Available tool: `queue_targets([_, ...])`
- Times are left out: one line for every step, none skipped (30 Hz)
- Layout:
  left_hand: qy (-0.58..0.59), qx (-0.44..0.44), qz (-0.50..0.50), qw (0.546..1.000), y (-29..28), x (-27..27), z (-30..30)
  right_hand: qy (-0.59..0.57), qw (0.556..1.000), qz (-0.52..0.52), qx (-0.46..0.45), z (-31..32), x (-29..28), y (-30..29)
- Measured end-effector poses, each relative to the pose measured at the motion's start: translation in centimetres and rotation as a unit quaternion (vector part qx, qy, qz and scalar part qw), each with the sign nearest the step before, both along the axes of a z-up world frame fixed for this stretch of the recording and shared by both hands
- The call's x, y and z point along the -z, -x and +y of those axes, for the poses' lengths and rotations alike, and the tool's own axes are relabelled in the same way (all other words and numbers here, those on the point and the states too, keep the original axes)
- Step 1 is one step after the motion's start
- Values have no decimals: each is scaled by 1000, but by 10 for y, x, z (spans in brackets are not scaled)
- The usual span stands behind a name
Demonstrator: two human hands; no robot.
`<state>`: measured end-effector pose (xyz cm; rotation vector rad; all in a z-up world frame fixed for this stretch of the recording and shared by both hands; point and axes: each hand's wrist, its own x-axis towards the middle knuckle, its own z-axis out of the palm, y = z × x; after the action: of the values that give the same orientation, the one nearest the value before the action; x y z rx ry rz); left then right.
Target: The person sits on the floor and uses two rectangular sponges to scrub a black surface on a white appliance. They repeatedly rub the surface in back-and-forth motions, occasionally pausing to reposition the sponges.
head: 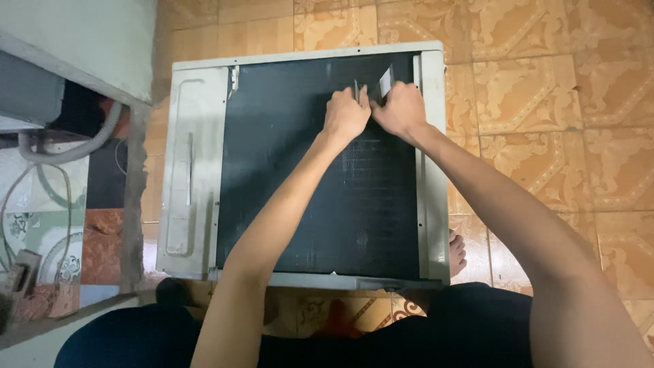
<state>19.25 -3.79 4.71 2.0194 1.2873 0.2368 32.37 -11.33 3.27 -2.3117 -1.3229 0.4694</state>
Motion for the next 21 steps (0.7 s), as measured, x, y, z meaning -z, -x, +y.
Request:
queue_targets([10,-2,-6,1000,-1,0,-1,6,1000,11,-7,0,-1,-1])
queue_targets([20,-5,-13,1000,-2,-1,-2,11,1000,21,-16,1,-1,-2])
queue_targets([17,-5,-14,1000,-3,-3,-2,9,1000,21,-16,4,-1,-5])
queue_targets([22,-11,-7,1000,-3,-4,-2,18,999,38,-16,8,0,-6])
queue_targets([27,-17,0,1000,-3,-6,-1,28,998,54,-16,11,1,-8])
queue_targets([24,-17,-1,1000,-3,-8,0,25,998,53,-16,11,-2,-6])
queue_targets([24,-8,0,1000,-4,-10,0,33,997,65,-16,12,-6,-4])
queue_targets([29,0,4,1000,-2,-9,-3,46,996,79,-16,8,-6,0])
queue_targets([30,0,5,1000,-1,-10,-3,47,996,80,-16,8,-6,-1])
queue_targets([29,2,5,1000,-2,-12,-4,58,995,82,-13,9,-6,-1])
queue_targets([27,4,5,1000,-2,-14,-4,68,994,84,-10,10,-7,-2])
queue_targets([25,5,4,1000,-2,-14,-2,65,994,83,-10,11,-8,-2])
queue_targets([27,4,2,1000,-3,-14,-1,65,994,89,-5,12,-10,-2])
queue_targets([33,2,2,999,-2,-12,-3,69,993,96,-1,9,-9,-1])
queue_targets([34,2,3,999,-1,-10,-1,70,993,97,-1,9,-8,-1])
queue_targets([34,1,6,999,-1,-7,0,63,993,95,-9,9,-6,-3])
queue_targets([35,0,9,999,0,-4,2,56,994,93,-17,10,-5,-4])
queue_targets([36,0,9,999,0,0,4,58,994,93,-17,9,-7,-2])
queue_targets([39,-4,-12,999,0,4,5,54,994,89,-21,9,-10,0])
queue_targets([42,-8,-33,999,0,9,6,50,995,85,-25,8,-12,2])
queue_targets([44,-8,-33,998,1,8,4,52,995,85,-25,6,-14,3])
